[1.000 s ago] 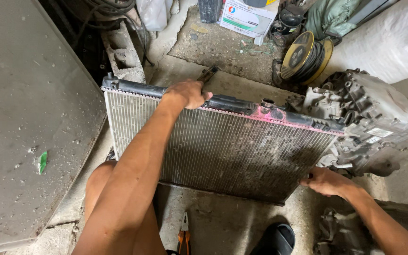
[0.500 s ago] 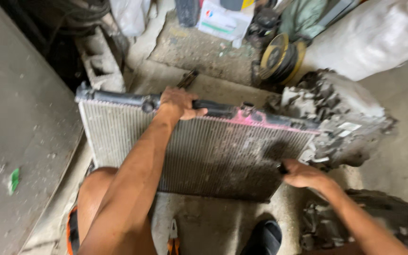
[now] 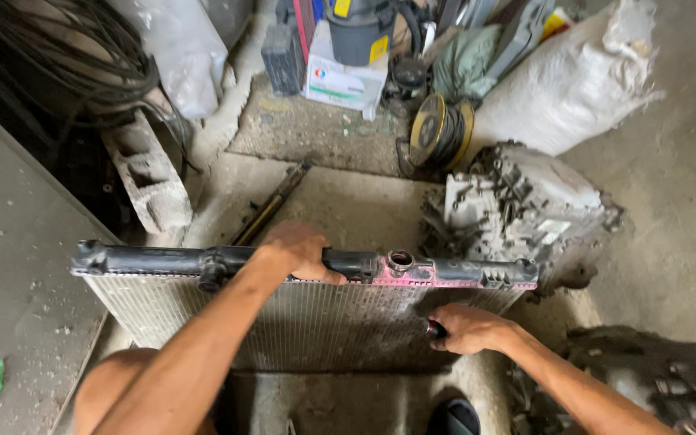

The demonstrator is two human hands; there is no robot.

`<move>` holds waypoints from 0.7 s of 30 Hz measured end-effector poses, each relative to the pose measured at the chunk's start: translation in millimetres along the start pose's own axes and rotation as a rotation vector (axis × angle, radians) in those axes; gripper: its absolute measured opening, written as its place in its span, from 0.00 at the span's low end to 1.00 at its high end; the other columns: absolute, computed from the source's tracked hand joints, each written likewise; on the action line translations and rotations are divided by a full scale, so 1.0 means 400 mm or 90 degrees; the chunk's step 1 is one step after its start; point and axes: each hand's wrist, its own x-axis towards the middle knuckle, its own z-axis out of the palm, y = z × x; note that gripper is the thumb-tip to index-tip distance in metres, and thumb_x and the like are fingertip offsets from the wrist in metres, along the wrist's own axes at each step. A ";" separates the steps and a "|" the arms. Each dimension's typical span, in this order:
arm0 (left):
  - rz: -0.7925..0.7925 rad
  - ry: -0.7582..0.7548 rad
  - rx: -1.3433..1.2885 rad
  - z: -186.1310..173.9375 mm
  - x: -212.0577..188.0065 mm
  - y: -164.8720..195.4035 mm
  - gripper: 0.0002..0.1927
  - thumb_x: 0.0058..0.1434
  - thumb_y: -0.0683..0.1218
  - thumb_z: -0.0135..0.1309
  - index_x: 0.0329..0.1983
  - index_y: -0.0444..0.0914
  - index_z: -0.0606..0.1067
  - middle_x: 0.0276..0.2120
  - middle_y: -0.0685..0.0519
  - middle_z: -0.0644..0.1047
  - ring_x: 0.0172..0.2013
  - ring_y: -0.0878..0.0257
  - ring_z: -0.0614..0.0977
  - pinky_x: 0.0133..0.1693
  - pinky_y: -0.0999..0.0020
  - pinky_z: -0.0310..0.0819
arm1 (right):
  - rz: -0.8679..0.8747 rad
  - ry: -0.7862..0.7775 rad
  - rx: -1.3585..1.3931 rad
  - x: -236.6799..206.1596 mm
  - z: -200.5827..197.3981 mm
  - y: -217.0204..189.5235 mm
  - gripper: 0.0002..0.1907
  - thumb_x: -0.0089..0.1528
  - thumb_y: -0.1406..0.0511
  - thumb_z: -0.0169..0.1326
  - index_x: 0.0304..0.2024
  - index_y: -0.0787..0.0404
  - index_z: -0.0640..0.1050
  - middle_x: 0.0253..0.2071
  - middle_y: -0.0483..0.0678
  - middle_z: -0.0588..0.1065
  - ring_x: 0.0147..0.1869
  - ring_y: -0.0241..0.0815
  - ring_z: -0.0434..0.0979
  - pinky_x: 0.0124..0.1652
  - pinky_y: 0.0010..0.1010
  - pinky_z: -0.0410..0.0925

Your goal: The person uses a screwdriver to scrape and clean the interior of a radiator tank while squatting on the floor. The person repeatedly inserts the tool into the tank opening and rotates it to remove debris.

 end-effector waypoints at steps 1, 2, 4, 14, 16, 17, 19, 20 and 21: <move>0.011 -0.003 0.008 -0.002 -0.019 0.010 0.37 0.48 0.77 0.57 0.45 0.44 0.83 0.43 0.47 0.83 0.47 0.49 0.83 0.50 0.54 0.75 | -0.026 0.001 -0.016 -0.018 0.003 -0.021 0.22 0.64 0.53 0.59 0.52 0.60 0.74 0.50 0.54 0.76 0.54 0.51 0.76 0.56 0.39 0.69; 0.020 -0.002 0.020 -0.003 -0.035 0.023 0.38 0.49 0.77 0.56 0.44 0.42 0.83 0.43 0.45 0.83 0.47 0.48 0.83 0.51 0.54 0.75 | -0.052 0.005 -0.037 -0.039 0.003 -0.041 0.23 0.64 0.52 0.59 0.54 0.58 0.74 0.52 0.53 0.75 0.56 0.50 0.75 0.57 0.38 0.69; 0.043 0.000 0.046 -0.007 -0.058 0.055 0.39 0.53 0.76 0.56 0.42 0.37 0.84 0.44 0.42 0.83 0.48 0.46 0.82 0.52 0.55 0.75 | -0.087 0.001 0.031 -0.092 -0.001 -0.084 0.27 0.64 0.50 0.61 0.58 0.57 0.71 0.54 0.53 0.72 0.57 0.50 0.73 0.59 0.40 0.67; 0.213 0.050 -0.053 0.063 -0.056 0.173 0.42 0.52 0.65 0.63 0.62 0.36 0.68 0.47 0.40 0.80 0.51 0.44 0.80 0.53 0.50 0.72 | -0.597 0.350 0.712 -0.383 -0.214 -0.184 0.06 0.64 0.69 0.51 0.38 0.68 0.76 0.37 0.54 0.74 0.44 0.48 0.76 0.46 0.38 0.74; 0.227 0.106 -0.063 0.091 -0.047 0.192 0.40 0.56 0.64 0.61 0.62 0.34 0.68 0.49 0.40 0.79 0.52 0.43 0.79 0.54 0.50 0.72 | -0.619 0.465 0.821 -0.388 -0.221 -0.189 0.11 0.67 0.64 0.48 0.32 0.65 0.72 0.29 0.49 0.69 0.36 0.41 0.71 0.40 0.33 0.69; 0.229 0.115 -0.056 0.099 -0.040 0.198 0.41 0.56 0.63 0.60 0.64 0.34 0.65 0.51 0.39 0.78 0.52 0.43 0.79 0.54 0.49 0.71 | -0.628 0.524 0.873 -0.386 -0.218 -0.191 0.15 0.69 0.62 0.46 0.30 0.64 0.70 0.25 0.47 0.67 0.31 0.37 0.68 0.38 0.30 0.66; 0.231 0.140 -0.037 0.112 -0.028 0.205 0.43 0.57 0.61 0.59 0.68 0.33 0.61 0.53 0.39 0.76 0.52 0.43 0.78 0.53 0.47 0.69 | -0.637 0.656 0.944 -0.359 -0.191 -0.206 0.20 0.67 0.59 0.45 0.21 0.61 0.67 0.17 0.44 0.62 0.21 0.34 0.60 0.24 0.27 0.59; 0.215 0.121 -0.032 0.115 -0.023 0.204 0.42 0.58 0.61 0.58 0.68 0.34 0.61 0.53 0.40 0.76 0.52 0.43 0.78 0.54 0.47 0.69 | -0.641 0.716 0.979 -0.340 -0.174 -0.213 0.23 0.66 0.58 0.45 0.17 0.60 0.65 0.13 0.42 0.59 0.15 0.33 0.56 0.18 0.26 0.55; 0.200 0.097 -0.029 0.119 -0.021 0.205 0.41 0.59 0.61 0.56 0.69 0.35 0.61 0.53 0.40 0.76 0.53 0.43 0.78 0.55 0.47 0.69 | -0.639 0.757 0.978 -0.326 -0.146 -0.221 0.23 0.67 0.58 0.44 0.18 0.60 0.64 0.12 0.43 0.58 0.14 0.33 0.54 0.18 0.28 0.53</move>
